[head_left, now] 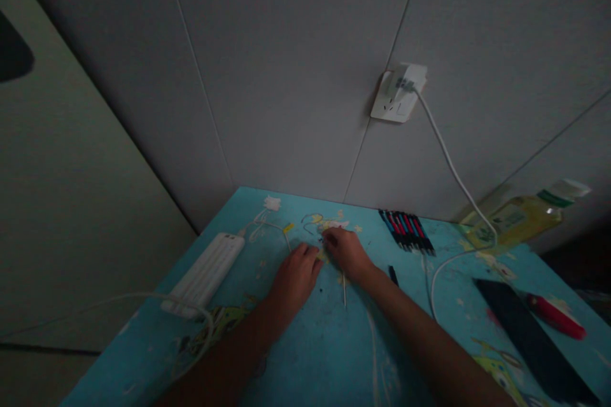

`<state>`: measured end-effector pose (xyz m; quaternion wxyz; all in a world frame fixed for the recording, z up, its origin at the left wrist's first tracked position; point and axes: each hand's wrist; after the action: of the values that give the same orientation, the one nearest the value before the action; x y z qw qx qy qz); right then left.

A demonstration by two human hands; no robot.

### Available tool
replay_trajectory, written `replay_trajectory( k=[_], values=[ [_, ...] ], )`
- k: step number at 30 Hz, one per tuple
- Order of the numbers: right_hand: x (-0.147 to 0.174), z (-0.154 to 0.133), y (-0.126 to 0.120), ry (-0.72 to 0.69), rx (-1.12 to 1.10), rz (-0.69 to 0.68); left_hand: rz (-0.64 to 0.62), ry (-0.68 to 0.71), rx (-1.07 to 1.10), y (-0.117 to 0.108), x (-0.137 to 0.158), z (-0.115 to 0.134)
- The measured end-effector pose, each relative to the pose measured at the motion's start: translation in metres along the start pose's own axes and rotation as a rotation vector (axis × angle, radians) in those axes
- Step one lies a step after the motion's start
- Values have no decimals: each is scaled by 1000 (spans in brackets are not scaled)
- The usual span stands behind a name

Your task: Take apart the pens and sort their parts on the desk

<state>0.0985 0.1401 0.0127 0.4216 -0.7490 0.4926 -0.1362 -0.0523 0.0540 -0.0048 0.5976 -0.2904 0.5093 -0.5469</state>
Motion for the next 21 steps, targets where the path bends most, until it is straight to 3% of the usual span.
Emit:
replay_trajectory(
  k=[4,7,15,21],
  values=[
    [4,-4,-3,-10,23,-4,-14,3,2,0,1,0],
    [9,1,-20,9,59,27,-29,3,-26,1,1,0],
    [45,76,-105,335,372,188,-30,-11,-69,0,0,0],
    [64,105,-114,480,516,153,-19,-15,-101,2,-1,1]
  ],
)
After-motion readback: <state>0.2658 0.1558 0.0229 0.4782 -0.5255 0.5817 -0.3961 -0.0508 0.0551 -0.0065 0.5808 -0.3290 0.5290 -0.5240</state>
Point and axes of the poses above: each hand's wrist, its own x-axis away from the middle knuckle, its own y-axis out of the palm, z = x × y, and after that the axes turned 8 degrees about -x, right-handed
